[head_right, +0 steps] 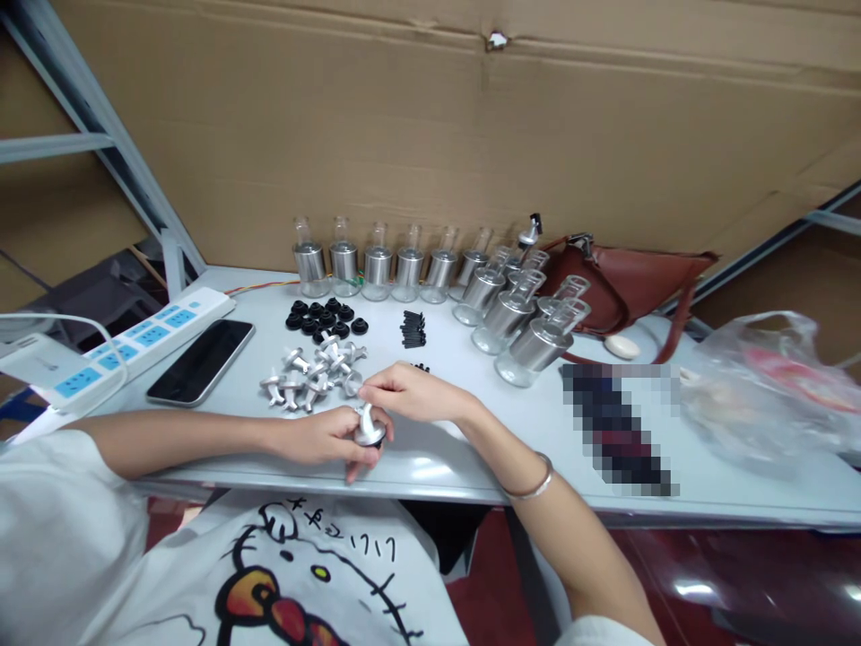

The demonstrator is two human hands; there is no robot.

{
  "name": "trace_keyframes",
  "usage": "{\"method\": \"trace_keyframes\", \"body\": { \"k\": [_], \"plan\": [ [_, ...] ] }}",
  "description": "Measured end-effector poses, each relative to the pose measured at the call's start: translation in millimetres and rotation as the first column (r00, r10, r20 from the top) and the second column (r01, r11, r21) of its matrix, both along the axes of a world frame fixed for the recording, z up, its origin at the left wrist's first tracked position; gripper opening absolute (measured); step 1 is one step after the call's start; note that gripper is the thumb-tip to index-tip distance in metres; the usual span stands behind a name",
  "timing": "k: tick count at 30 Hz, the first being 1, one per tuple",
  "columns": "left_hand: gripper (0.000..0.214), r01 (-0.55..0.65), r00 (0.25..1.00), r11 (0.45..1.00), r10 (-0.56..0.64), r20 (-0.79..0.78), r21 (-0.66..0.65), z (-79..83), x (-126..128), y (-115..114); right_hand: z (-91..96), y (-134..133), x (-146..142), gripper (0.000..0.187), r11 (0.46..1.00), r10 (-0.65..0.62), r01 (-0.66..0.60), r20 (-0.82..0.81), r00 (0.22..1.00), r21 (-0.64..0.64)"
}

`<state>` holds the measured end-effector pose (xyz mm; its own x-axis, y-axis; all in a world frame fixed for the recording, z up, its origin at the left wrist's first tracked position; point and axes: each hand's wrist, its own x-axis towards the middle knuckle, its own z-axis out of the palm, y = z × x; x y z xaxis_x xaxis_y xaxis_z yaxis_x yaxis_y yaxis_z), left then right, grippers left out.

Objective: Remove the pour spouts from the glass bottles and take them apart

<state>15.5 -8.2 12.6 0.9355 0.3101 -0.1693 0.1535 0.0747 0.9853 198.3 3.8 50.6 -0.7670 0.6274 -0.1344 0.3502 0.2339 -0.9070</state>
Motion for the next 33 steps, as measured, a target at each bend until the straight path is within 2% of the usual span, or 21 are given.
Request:
{"method": "trace_keyframes", "body": {
  "k": [6,12,23,33],
  "plan": [
    [0.028,-0.028,0.998,1.0,0.028,0.063,-0.01,0.4,0.8,1.5,-4.4,5.2,3.9,0.049,1.0,-0.024,0.024,-0.081,0.996,0.001],
    [0.043,-0.03,0.996,0.998,0.034,0.082,-0.051,-3.6,-1.6,0.5,-11.4,8.2,1.1,0.05,0.991,-0.025,0.004,-0.156,0.987,-0.134],
    [0.046,-0.009,0.992,1.0,0.012,0.127,-0.026,-2.2,-1.6,1.9,-10.2,10.8,3.6,0.051,0.998,-0.048,0.046,-0.075,0.996,-0.031],
    [0.049,-0.015,0.994,1.0,0.017,0.105,-0.024,-3.0,-0.2,1.2,-6.0,9.2,3.9,0.053,0.998,-0.059,0.057,-0.06,0.996,-0.041]
  ]
}}
